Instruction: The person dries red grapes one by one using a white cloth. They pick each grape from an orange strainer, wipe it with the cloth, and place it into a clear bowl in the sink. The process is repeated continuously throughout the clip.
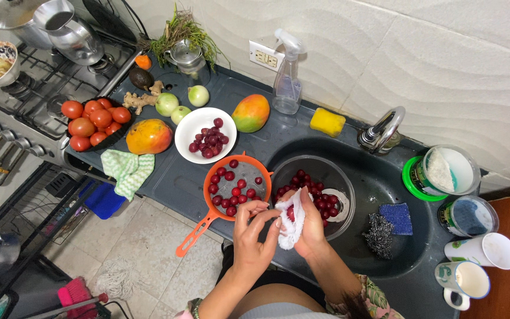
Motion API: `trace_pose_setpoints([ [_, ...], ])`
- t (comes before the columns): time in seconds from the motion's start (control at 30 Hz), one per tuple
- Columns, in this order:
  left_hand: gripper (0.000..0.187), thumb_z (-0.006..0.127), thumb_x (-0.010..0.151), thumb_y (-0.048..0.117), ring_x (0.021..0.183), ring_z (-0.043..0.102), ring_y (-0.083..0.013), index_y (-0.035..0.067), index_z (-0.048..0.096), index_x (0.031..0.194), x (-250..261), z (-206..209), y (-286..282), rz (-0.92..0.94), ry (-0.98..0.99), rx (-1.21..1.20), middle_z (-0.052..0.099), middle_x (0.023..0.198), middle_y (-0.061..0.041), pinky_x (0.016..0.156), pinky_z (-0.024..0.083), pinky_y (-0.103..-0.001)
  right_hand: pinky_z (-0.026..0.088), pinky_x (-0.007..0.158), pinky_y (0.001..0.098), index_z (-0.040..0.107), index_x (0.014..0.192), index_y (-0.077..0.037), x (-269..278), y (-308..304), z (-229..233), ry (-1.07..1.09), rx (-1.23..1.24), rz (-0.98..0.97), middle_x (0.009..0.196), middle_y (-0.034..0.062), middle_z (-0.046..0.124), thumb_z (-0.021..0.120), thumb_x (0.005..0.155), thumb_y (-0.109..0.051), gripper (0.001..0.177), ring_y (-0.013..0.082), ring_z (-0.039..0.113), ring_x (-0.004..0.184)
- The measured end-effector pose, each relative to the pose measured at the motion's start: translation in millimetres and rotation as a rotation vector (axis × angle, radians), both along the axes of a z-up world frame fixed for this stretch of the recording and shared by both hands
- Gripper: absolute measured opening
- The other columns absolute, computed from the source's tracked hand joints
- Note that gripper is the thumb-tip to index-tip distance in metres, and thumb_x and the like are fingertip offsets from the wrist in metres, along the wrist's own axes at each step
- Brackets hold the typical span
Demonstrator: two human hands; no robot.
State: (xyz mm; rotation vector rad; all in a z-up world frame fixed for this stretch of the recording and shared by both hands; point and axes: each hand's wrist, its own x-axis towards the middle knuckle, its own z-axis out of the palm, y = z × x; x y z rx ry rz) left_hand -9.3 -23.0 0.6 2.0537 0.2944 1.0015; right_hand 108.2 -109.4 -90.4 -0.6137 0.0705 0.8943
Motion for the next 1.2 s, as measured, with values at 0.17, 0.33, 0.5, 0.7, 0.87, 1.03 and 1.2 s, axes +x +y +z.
trace_pose_setpoints([
  [0.17, 0.019, 0.065, 0.095, 0.020, 0.106, 0.058, -0.0271, 0.013, 0.075, 0.109, 1, 5, 0, 0.062, 0.028, 0.131, 0.059, 0.113, -0.010, 0.091, 0.048, -0.040, 0.052, 0.083, 0.0375, 0.066, 0.114, -0.001, -6, -2, 24, 0.011, 0.133, 0.101, 0.100, 0.0159, 0.070, 0.046, 0.103, -0.059, 0.062, 0.0261, 0.068, 0.091],
  [0.33, 0.030, 0.071, 0.088, 0.028, 0.111, 0.057, -0.0301, 0.017, 0.073, 0.116, 1, 6, 0, 0.191, 0.091, 0.270, 0.061, 0.119, -0.009, 0.098, 0.044, -0.048, 0.045, 0.109, 0.0457, 0.059, 0.134, -0.001, -9, -1, 22, 0.102, 0.204, 0.093, 0.126, 0.0213, 0.068, 0.044, 0.103, -0.058, 0.066, 0.0328, 0.063, 0.119],
  [0.5, 0.030, 0.066, 0.093, 0.035, 0.115, 0.056, -0.0282, 0.021, 0.074, 0.118, -2, -1, 8, 0.246, 0.147, 0.285, 0.059, 0.123, -0.005, 0.111, 0.036, -0.057, 0.038, 0.116, 0.0437, 0.045, 0.150, 0.000, -13, -1, 47, -0.041, 0.239, 0.208, 0.140, 0.0206, 0.059, 0.042, 0.102, -0.058, 0.076, 0.0310, 0.056, 0.131],
  [0.7, 0.030, 0.070, 0.091, 0.046, 0.106, 0.060, -0.0258, 0.018, 0.074, 0.100, -3, 6, 4, 0.089, -0.034, 0.260, 0.067, 0.108, -0.002, 0.107, 0.040, -0.052, 0.041, 0.114, 0.0494, 0.053, 0.142, -0.003, -13, 3, 36, 0.263, 0.023, 0.201, 0.135, 0.0278, 0.060, 0.048, 0.092, -0.065, 0.080, 0.0373, 0.057, 0.127],
  [0.87, 0.029, 0.070, 0.091, 0.043, 0.117, 0.055, -0.0292, 0.020, 0.075, 0.107, -2, -10, 5, 0.098, 0.066, 0.220, 0.062, 0.120, -0.005, 0.111, 0.035, -0.055, 0.044, 0.111, 0.0443, 0.054, 0.141, 0.001, -16, 1, 36, 0.207, 0.072, 0.212, 0.131, 0.0232, 0.063, 0.047, 0.098, -0.061, 0.075, 0.0337, 0.060, 0.123],
  [1.03, 0.033, 0.047, 0.105, 0.031, 0.125, 0.053, -0.0276, 0.020, 0.072, 0.125, -5, -9, 8, 0.255, 0.158, 0.239, 0.057, 0.130, -0.006, 0.118, 0.027, -0.061, 0.056, 0.091, 0.0425, 0.050, 0.146, -0.003, -20, -3, 36, -0.103, 0.088, 0.334, 0.124, 0.0196, 0.067, 0.069, 0.091, -0.024, 0.062, 0.0313, 0.068, 0.109],
  [1.2, 0.030, 0.054, 0.103, 0.028, 0.119, 0.053, -0.0290, 0.012, 0.072, 0.121, -5, -4, 9, 0.131, 0.112, 0.149, 0.062, 0.124, -0.009, 0.105, 0.041, -0.048, 0.052, 0.058, 0.0303, 0.063, 0.126, -0.005, -24, -2, 19, -0.257, -0.177, 0.163, 0.102, 0.0106, 0.069, 0.067, 0.095, -0.026, 0.037, 0.0181, 0.065, 0.075],
])
